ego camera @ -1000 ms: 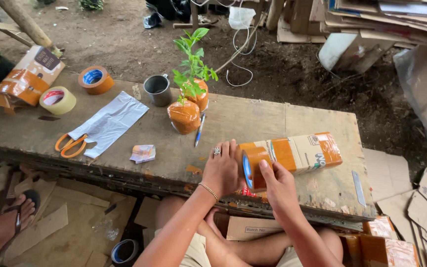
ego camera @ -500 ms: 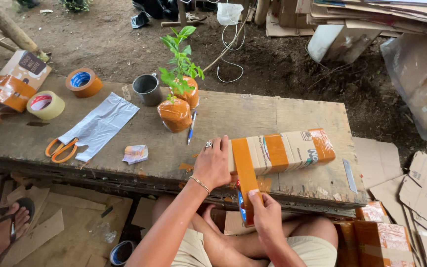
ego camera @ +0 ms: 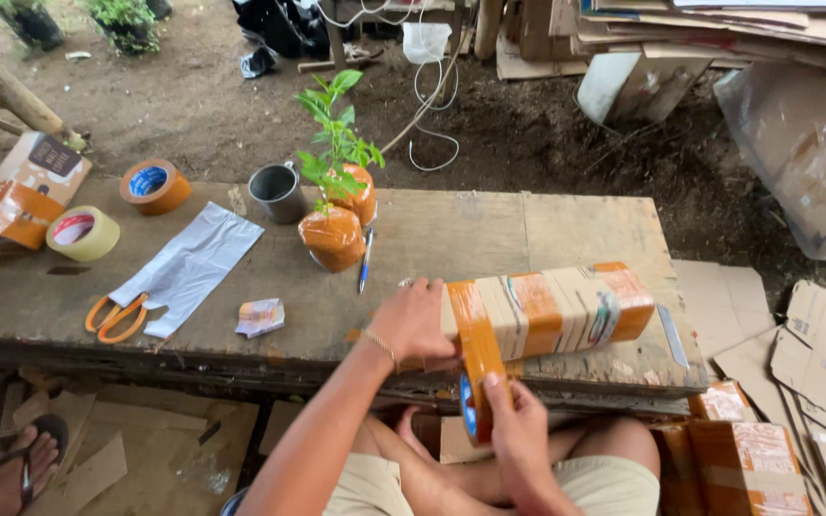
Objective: The person assembles a tall rectangular cardboard box by taping the seams, cutting a cardboard lid to size with a utility knife, and securing the lid with tape. The person works at a wooden table outdoors, handling cardboard, tape, and a knife.
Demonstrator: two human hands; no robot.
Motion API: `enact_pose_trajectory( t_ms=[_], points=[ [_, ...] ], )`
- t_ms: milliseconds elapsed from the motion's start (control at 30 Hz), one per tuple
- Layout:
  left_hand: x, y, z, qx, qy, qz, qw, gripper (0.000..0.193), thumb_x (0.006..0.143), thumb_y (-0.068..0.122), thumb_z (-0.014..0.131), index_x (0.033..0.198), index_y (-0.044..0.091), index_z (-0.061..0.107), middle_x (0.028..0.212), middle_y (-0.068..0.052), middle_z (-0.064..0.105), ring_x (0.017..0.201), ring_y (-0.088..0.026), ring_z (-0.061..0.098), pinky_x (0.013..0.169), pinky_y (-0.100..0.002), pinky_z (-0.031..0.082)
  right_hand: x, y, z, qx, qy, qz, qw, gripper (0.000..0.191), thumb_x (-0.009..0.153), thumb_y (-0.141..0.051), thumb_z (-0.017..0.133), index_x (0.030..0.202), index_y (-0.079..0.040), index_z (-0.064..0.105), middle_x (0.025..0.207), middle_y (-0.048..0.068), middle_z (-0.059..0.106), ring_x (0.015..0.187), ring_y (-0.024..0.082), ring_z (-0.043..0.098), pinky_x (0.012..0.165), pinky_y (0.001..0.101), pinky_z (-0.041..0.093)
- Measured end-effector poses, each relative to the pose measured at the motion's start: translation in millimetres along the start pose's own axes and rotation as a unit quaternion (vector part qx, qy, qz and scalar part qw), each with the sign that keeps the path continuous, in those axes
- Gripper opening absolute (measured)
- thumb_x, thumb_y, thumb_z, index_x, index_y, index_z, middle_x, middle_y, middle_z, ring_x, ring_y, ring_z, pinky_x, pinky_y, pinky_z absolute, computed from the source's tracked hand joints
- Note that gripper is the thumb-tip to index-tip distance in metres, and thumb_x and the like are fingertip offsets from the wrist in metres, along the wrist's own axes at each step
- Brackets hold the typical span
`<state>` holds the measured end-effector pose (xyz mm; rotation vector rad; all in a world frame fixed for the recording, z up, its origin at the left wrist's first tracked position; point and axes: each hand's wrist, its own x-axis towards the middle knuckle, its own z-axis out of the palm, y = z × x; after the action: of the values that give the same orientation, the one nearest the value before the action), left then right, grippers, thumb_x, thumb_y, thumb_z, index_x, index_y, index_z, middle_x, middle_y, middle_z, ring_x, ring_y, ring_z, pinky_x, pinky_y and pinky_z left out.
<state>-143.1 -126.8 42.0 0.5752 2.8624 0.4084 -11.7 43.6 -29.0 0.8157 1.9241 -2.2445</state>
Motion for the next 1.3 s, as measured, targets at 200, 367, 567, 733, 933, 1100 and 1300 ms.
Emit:
enact_pose_trajectory(
  t_ms=[200,367,567,733,933,1100,1300],
  points=[
    [67.8,-55.0,3.7,-0.157,-0.221,0.023,0.962,0.087,0.061,0.060,0.074,0.118,-0.006,0.072,0.114,-0.024,0.077,0.109,-0.034,0.073,0.095,-0.041,0.055,-8.5,-66.8,6.2,0.027,-0.094,-0.042,0.994,0.029,0.097,-0.025,0.063,0.104,0.002,0.069,0.083,0.007,0.074,0.068,0.010,0.065,0.061,0.0277,0.054],
    [59.9,-78.0,6.0,-0.197,-0.002,-0.072,0.978,0.098,0.070,0.060,0.081,0.140,-0.003,0.054,0.140,-0.024,0.057,0.133,-0.034,0.056,0.110,-0.038,0.044,0.4,-88.3,23.6,0.022,-0.125,-0.142,0.982,0.026,0.098,-0.021,0.061,0.111,0.001,0.068,0.095,0.004,0.075,0.080,0.008,0.067,0.072,0.0256,0.056],
    [-11.6,-17.9,17.9,0.042,0.110,0.038,0.992,0.112,0.065,0.039,0.088,0.148,-0.010,0.032,0.150,-0.031,0.040,0.145,-0.042,0.035,0.113,-0.058,0.027,22.0,-87.8,31.9,0.009,-0.133,-0.169,0.977,0.028,0.103,-0.022,0.059,0.110,0.003,0.070,0.095,0.003,0.073,0.080,0.006,0.063,0.072,0.0243,0.054],
    [-19.2,6.6,13.7,0.053,0.181,-0.001,0.982,0.103,0.063,0.032,0.086,0.146,-0.007,0.038,0.129,-0.019,0.057,0.125,-0.035,0.055,0.106,-0.041,0.045,14.0,-64.6,19.9,0.025,-0.086,-0.112,0.990,0.028,0.101,-0.025,0.058,0.103,0.000,0.070,0.087,0.002,0.073,0.071,0.007,0.063,0.064,0.0258,0.054],
    [-14.6,7.4,14.7,0.062,0.177,-0.003,0.982,0.109,0.058,0.046,0.091,0.139,-0.008,0.041,0.122,-0.021,0.058,0.118,-0.036,0.057,0.099,-0.045,0.046,10.8,7.1,-3.9,0.007,-0.037,-0.038,0.999,0.027,0.096,-0.024,0.064,0.099,0.001,0.071,0.080,0.003,0.070,0.065,0.010,0.060,0.058,0.0281,0.050],
    [-14.1,9.3,7.3,0.036,0.117,-0.025,0.992,0.105,0.067,0.053,0.089,0.140,-0.006,0.043,0.122,-0.021,0.059,0.115,-0.038,0.060,0.099,-0.046,0.049,20.8,31.4,-4.4,0.001,-0.032,-0.046,0.998,0.029,0.098,-0.026,0.065,0.095,0.003,0.070,0.078,0.003,0.068,0.064,0.009,0.058,0.057,0.0278,0.049],
    [15.1,-2.8,-13.8,0.038,-0.063,-0.050,0.996,0.096,0.055,0.064,0.088,0.121,-0.002,0.065,0.120,-0.021,0.068,0.112,-0.037,0.067,0.095,-0.045,0.055,18.2,-29.0,-14.3,-0.026,-0.055,-0.036,0.998,0.034,0.099,-0.029,0.065,0.094,0.003,0.070,0.076,0.004,0.067,0.062,0.010,0.056,0.056,0.0282,0.047]
  ],
)
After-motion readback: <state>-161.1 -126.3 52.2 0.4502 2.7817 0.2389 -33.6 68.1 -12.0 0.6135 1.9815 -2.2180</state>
